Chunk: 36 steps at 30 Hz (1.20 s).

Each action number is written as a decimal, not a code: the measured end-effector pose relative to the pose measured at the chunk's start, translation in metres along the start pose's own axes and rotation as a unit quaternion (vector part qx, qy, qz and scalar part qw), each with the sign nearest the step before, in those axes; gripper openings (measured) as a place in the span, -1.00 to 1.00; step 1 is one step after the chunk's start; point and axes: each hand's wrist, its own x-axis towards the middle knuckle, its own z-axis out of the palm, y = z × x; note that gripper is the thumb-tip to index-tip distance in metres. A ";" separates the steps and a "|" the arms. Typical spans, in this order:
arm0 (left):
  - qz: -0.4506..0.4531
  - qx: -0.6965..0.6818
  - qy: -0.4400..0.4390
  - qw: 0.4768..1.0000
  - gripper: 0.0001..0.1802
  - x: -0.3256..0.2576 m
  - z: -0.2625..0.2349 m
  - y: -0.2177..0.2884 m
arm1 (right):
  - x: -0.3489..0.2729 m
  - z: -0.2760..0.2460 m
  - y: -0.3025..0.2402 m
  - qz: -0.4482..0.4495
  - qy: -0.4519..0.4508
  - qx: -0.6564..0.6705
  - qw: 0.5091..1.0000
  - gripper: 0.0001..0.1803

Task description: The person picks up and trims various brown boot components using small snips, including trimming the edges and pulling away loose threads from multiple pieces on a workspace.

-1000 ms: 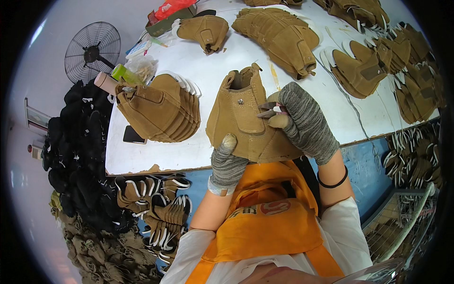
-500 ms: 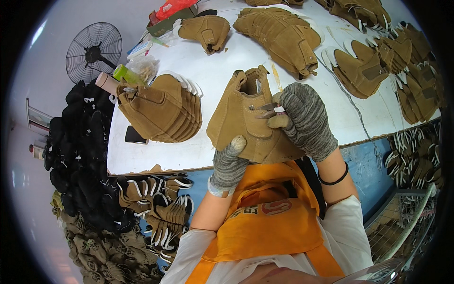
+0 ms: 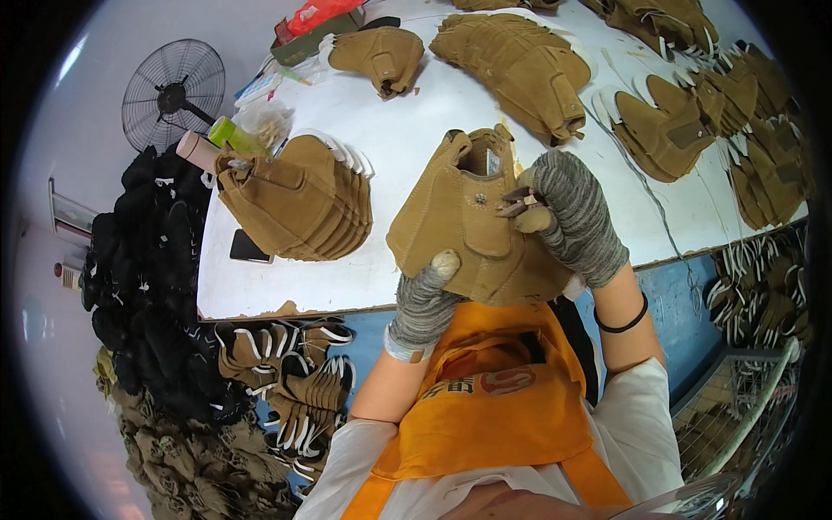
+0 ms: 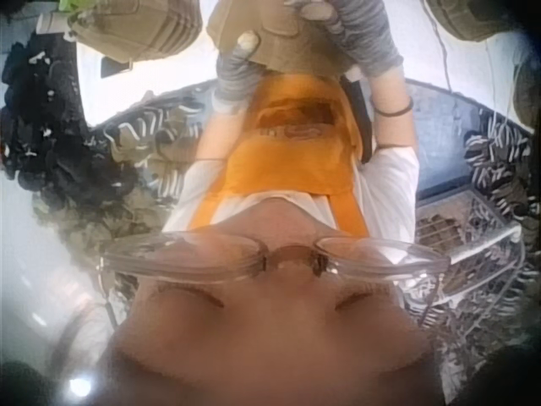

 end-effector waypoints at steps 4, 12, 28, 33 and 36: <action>-0.006 0.004 -0.012 1.000 -0.11 0.000 0.004 0.003 | 0.003 -0.006 0.002 -0.042 0.011 -0.064 0.997 -0.67; 0.006 0.051 -0.006 0.999 -0.17 0.000 0.005 0.004 | 0.011 -0.019 -0.005 -0.057 -0.024 -0.102 0.993 -0.72; 0.081 0.113 0.039 0.990 -0.26 0.003 0.010 -0.006 | -0.013 0.012 -0.024 0.088 0.128 0.312 0.937 -0.43; 0.164 0.313 0.041 0.934 -0.48 -0.002 0.006 -0.013 | -0.006 0.019 -0.034 0.067 0.089 0.111 0.988 -0.62; 0.137 0.270 0.058 0.951 -0.33 0.000 -0.003 -0.015 | -0.015 0.028 -0.029 0.102 0.135 0.148 0.975 -0.70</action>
